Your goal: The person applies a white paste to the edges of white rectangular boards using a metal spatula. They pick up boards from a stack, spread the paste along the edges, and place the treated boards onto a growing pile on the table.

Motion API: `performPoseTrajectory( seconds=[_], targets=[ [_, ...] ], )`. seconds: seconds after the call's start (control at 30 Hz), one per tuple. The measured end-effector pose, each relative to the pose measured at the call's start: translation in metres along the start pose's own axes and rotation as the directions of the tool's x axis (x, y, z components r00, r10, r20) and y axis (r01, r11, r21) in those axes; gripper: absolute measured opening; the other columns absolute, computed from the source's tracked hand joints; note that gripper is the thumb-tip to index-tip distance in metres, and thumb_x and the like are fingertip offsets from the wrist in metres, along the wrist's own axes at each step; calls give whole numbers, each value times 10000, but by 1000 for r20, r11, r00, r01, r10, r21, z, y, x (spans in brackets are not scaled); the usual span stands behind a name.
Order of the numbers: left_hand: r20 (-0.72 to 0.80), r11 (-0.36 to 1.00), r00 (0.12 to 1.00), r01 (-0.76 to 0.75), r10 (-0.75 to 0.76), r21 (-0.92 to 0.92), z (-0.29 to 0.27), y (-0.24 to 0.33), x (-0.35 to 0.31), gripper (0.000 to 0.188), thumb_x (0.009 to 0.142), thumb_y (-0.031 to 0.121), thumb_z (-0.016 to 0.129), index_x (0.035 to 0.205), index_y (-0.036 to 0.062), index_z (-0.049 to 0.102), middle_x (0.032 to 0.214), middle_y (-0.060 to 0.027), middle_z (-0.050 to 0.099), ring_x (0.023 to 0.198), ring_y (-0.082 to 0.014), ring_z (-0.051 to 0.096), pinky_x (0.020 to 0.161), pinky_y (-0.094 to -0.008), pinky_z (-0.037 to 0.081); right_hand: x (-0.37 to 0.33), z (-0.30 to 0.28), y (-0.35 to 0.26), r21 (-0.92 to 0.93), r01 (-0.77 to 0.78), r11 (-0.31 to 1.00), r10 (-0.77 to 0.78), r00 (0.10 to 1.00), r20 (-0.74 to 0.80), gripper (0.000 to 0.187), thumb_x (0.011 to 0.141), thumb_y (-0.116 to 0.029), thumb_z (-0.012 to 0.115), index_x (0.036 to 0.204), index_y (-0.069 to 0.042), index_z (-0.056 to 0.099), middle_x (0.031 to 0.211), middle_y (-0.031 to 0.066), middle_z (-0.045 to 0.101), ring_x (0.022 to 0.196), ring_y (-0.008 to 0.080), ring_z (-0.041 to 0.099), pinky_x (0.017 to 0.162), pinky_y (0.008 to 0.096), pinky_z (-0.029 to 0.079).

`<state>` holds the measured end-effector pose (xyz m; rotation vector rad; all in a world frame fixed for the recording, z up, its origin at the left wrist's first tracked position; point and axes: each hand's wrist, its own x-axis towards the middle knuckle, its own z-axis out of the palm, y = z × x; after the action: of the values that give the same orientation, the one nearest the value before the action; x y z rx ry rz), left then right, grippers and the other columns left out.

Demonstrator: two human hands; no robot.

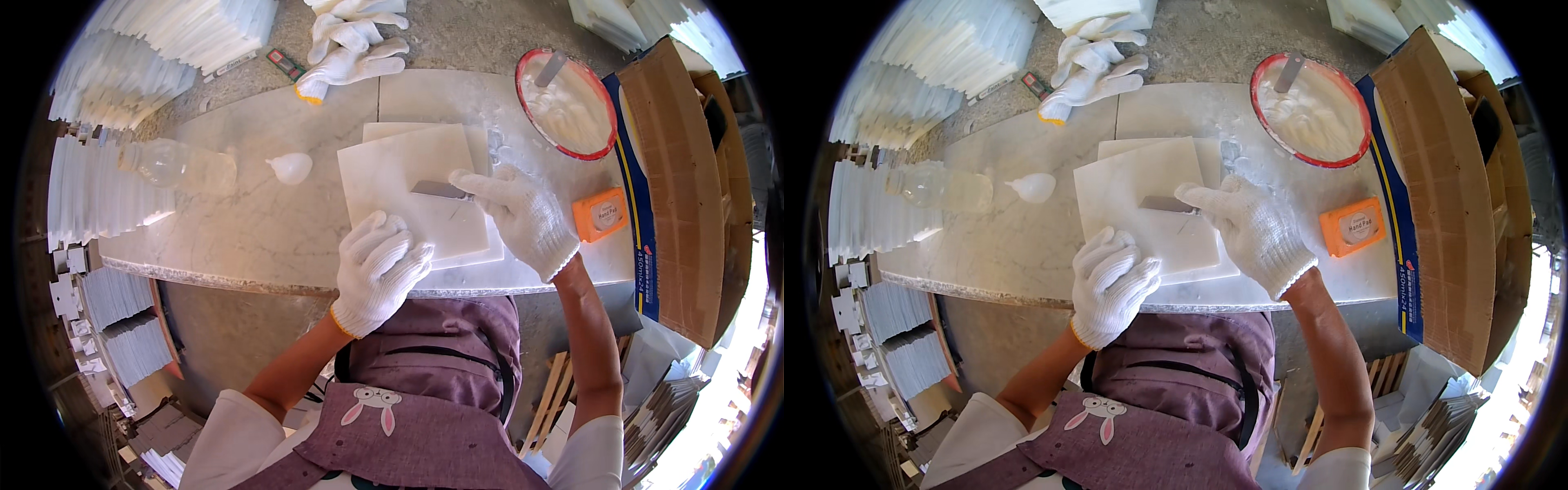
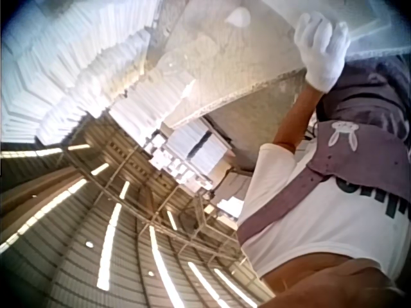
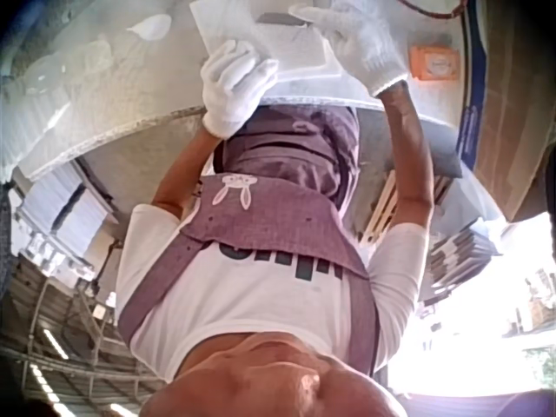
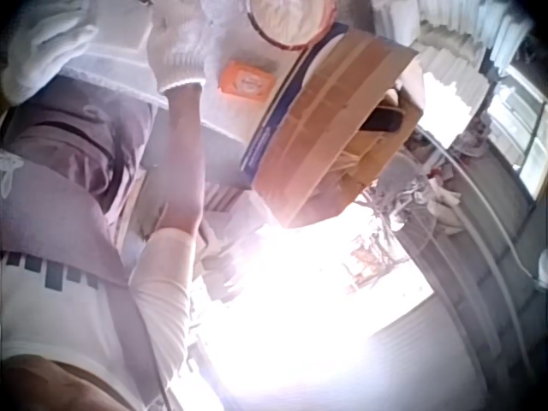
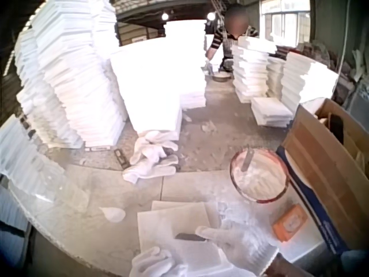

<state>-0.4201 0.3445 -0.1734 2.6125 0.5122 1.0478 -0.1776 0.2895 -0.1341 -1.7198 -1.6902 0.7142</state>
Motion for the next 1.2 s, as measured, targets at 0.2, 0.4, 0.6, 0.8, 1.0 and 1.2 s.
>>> performPoseTrajectory(
  seconds=[0.2,0.4,0.6,0.8,1.0,1.2],
  targets=[
    [-11,1000,1000,-19,18,-21,1,-3,2,467,551,82,850,1002,104,733,935,-48,609,849,-274,627,819,-465,524,-15,7,-2,-54,54,997,-56,998,-32,348,921,0,592,1235,-102,701,824,128,609,742,273,577,702,373,474],
    [17,1000,999,29,-28,-12,2,-3,-5,447,568,83,847,997,122,730,1017,-46,600,910,-271,616,898,-461,511,-4,4,-2,-6,-23,1000,23,999,-35,349,919,6,583,1227,-106,704,823,127,609,778,271,597,731,365,486],
    [-45,998,998,-40,43,55,3,0,0,436,569,80,839,988,120,722,1008,-47,581,904,-277,615,903,-469,510,-14,8,0,19,1,1000,0,999,-44,369,912,14,577,1238,-108,700,807,124,589,783,262,584,742,359,480],
    [9,999,999,-32,32,18,2,-3,-1,463,576,91,839,1022,124,719,1022,-41,576,930,-278,625,935,-479,503,-16,5,0,-50,7,999,-10,997,-72,367,908,6,587,1240,-105,699,806,126,593,776,282,571,744,368,478],
    [-51,996,996,-69,72,55,3,-1,-2,447,604,105,844,1034,134,724,1040,-39,579,958,-279,623,967,-488,497,-15,6,-2,-9,-39,999,39,996,-79,336,921,-27,589,1227,-105,703,821,141,607,792,302,589,748,379,486],
    [-27,997,999,-20,22,71,0,4,-4,417,660,103,844,1058,140,727,1077,-45,597,1009,-293,621,1017,-503,477,-48,11,-7,167,-100,981,113,991,-72,346,941,-35,571,1263,-99,683,834,141,616,741,260,599,698,354,489]
  ],
)
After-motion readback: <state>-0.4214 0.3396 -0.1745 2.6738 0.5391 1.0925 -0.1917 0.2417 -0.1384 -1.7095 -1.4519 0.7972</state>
